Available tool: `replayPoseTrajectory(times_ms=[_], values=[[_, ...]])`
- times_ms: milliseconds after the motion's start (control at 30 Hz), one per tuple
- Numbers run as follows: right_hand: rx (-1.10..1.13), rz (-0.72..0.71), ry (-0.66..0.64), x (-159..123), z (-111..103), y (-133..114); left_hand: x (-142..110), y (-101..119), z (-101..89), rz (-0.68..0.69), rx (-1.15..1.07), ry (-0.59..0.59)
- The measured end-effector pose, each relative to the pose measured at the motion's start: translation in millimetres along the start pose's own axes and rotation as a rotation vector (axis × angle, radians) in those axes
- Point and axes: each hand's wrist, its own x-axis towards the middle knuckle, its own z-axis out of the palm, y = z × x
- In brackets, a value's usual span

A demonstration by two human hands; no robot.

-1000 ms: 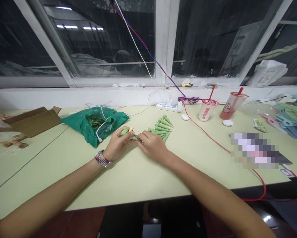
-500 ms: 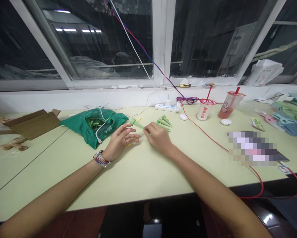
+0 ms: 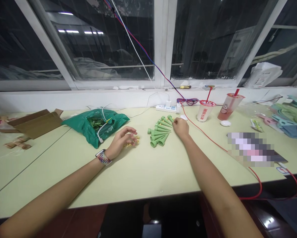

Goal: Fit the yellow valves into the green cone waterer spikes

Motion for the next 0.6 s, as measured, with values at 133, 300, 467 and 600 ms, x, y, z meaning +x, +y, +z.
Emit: replayPoseTrajectory(times_ms=[133,300,467,600], values=[[0.019,-0.052,-0.045,3,2,0,1,0,-0.5,-0.004,0.024,0.009],[0.044,-0.099,-0.084,3,2,-1,1,0,-3.4,0.082,0.117,0.041],[0.046,-0.1,-0.072,2,4,-3,1,3,0.0,0.222,0.405,0.01],[0.057,-0.073,-0.055,14,11,-5,7,7,22.8,0.405,0.769,-0.13]])
